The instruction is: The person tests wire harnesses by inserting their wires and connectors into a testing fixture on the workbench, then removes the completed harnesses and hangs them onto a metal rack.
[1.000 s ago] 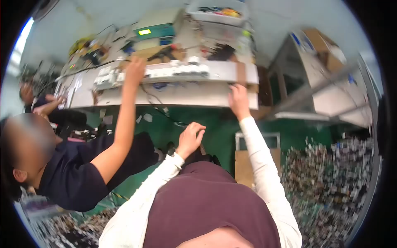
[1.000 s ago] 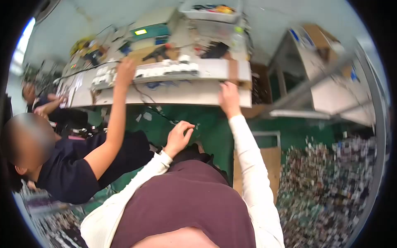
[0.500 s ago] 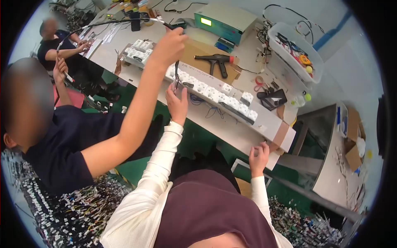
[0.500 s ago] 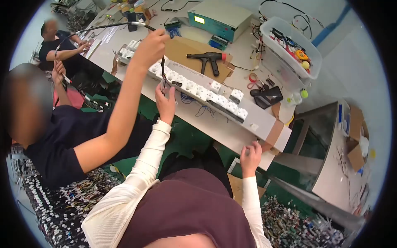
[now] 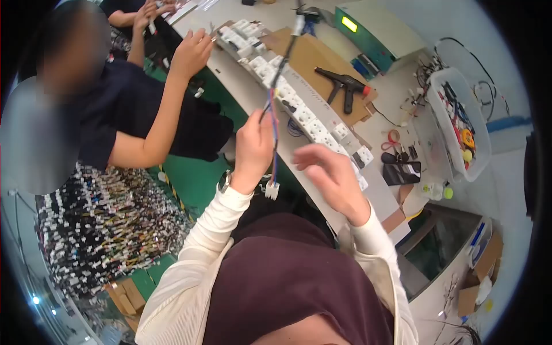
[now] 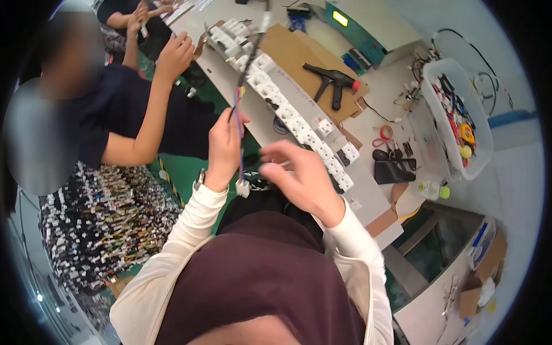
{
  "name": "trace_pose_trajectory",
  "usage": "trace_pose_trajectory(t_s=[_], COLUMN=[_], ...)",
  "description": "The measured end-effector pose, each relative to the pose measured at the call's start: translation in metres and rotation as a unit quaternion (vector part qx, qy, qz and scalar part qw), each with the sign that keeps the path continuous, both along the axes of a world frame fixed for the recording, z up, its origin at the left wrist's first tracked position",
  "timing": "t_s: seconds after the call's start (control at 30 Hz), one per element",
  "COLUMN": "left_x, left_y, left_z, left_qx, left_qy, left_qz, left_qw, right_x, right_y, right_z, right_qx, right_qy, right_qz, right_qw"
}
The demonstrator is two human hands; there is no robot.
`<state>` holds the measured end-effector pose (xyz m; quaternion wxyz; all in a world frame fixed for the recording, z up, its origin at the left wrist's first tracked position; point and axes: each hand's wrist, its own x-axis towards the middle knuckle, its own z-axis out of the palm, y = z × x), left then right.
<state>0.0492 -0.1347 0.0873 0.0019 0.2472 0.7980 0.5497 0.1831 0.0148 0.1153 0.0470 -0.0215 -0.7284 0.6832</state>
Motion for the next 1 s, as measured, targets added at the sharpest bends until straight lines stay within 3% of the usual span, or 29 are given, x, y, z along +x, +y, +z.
trace_pose_trajectory(t_s=[0.03, 0.07, 0.17, 0.5, 0.53, 0.57, 0.6, 0.63, 0.67, 0.77, 0.8, 0.97, 1.0], left_x=[-0.004, -0.006, -0.022, -0.09, -0.098, -0.103, -0.104, -0.107, -0.112, -0.125, -0.13, -0.145, -0.145], left_y=[0.0, -0.003, -0.003, -0.017, -0.018, -0.015, -0.009, -0.009, -0.013, -0.023, -0.024, -0.027, -0.027], left_z=[-0.004, 0.008, 0.004, -0.012, -0.029, -0.045, -0.053, -0.061, -0.072, -0.099, -0.101, -0.108, -0.104], left_qx=[-0.021, -0.025, 0.002, -0.001, 0.143, 0.147, 0.36, 0.512, 0.51, 0.561, 0.558, 0.438, 0.438], left_qy=[0.024, -0.065, -0.005, -0.031, -0.047, -0.048, -0.356, -0.612, -0.617, -0.647, -0.652, -0.511, -0.514], left_qz=[0.006, -0.019, -0.018, -0.109, -0.157, -0.16, -0.16, -0.137, -0.144, -0.262, -0.267, -0.294, -0.295], left_qw=[0.999, 0.997, 1.0, 0.994, 0.976, 0.975, 0.847, 0.586, 0.581, 0.445, 0.438, 0.679, 0.676], right_x=[-0.014, -0.024, -0.043, -0.124, -0.136, -0.148, -0.16, -0.172, -0.185, -0.204, -0.208, -0.213, -0.215], right_y=[-0.006, -0.015, -0.019, -0.077, -0.083, -0.089, -0.093, -0.097, -0.1, -0.102, -0.101, -0.098, -0.098], right_z=[0.017, 0.025, 0.018, 0.023, 0.023, 0.021, 0.014, -0.001, -0.017, -0.028, -0.034, -0.036, -0.037], right_qx=[0.036, -0.005, -0.161, -0.154, -0.184, -0.216, -0.246, -0.244, -0.299, -0.354, -0.36, -0.342, -0.341], right_qy=[-0.03, -0.066, -0.153, -0.16, -0.171, -0.184, -0.187, -0.188, -0.162, -0.14, -0.136, -0.126, -0.127], right_qz=[0.085, 0.121, 0.182, 0.054, 0.05, 0.046, 0.047, 0.04, 0.023, -0.035, -0.045, -0.08, -0.084], right_qw=[0.995, 0.99, 0.958, 0.974, 0.967, 0.958, 0.95, 0.951, 0.94, 0.924, 0.922, 0.928, 0.928])
